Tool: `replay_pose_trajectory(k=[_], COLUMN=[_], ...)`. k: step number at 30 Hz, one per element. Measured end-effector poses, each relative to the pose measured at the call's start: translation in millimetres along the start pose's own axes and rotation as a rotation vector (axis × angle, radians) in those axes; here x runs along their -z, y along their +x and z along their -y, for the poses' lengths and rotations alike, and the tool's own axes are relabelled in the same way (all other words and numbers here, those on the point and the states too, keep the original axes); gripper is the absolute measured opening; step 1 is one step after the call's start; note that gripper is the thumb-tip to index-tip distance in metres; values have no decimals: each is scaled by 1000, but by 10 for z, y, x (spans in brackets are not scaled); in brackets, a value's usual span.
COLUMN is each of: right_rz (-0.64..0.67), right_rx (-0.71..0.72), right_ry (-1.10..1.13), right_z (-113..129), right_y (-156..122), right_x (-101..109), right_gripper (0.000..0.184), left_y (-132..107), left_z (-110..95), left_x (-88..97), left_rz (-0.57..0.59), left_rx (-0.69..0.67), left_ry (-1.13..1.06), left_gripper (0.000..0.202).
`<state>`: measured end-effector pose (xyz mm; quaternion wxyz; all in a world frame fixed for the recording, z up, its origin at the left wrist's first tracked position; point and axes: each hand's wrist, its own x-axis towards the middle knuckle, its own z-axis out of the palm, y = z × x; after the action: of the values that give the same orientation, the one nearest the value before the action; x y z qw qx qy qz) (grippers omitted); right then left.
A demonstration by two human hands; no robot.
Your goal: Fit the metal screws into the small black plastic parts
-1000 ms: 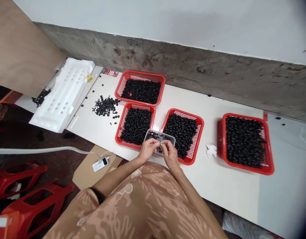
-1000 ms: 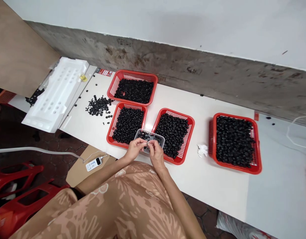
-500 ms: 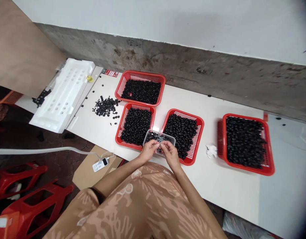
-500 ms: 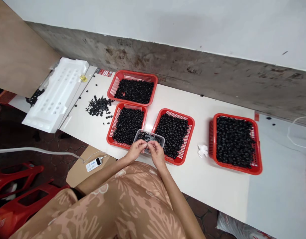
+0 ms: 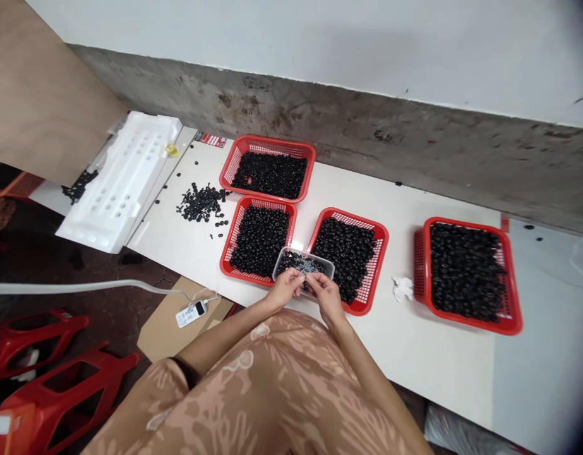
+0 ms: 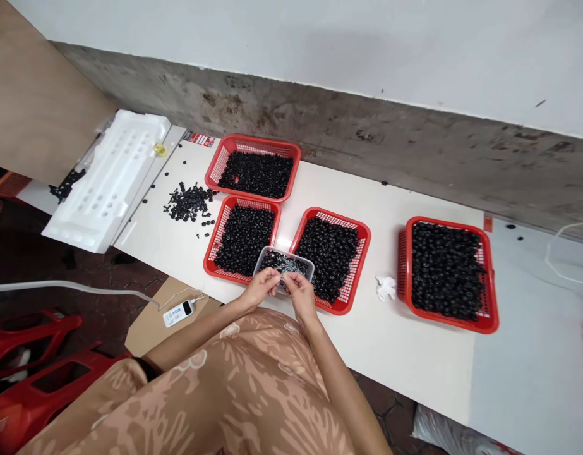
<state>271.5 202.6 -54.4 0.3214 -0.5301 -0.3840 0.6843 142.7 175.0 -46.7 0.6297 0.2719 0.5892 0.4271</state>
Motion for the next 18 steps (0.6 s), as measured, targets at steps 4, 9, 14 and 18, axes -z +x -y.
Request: replay_pose_trajectory(k=[4, 9, 14, 18], right_rz=[0, 25, 38, 63], right_rx=[51, 137, 49, 31], right_ry=[-41, -144, -81, -93], right_z=[29, 80, 30, -1], right_y=[-11, -36, -19, 2], right_x=[-6, -8, -10, 0], right_gripper=[32, 31, 35, 37], left_y=[-10, -29, -1, 12], left_z=[-10, -83, -57, -30], left_x=[12, 14, 18, 43], left_rz=[2, 50, 2, -10], left_rx=[19, 89, 12, -78], left_ry=[-15, -135, -36, 109], left_gripper=[38, 38, 35, 32])
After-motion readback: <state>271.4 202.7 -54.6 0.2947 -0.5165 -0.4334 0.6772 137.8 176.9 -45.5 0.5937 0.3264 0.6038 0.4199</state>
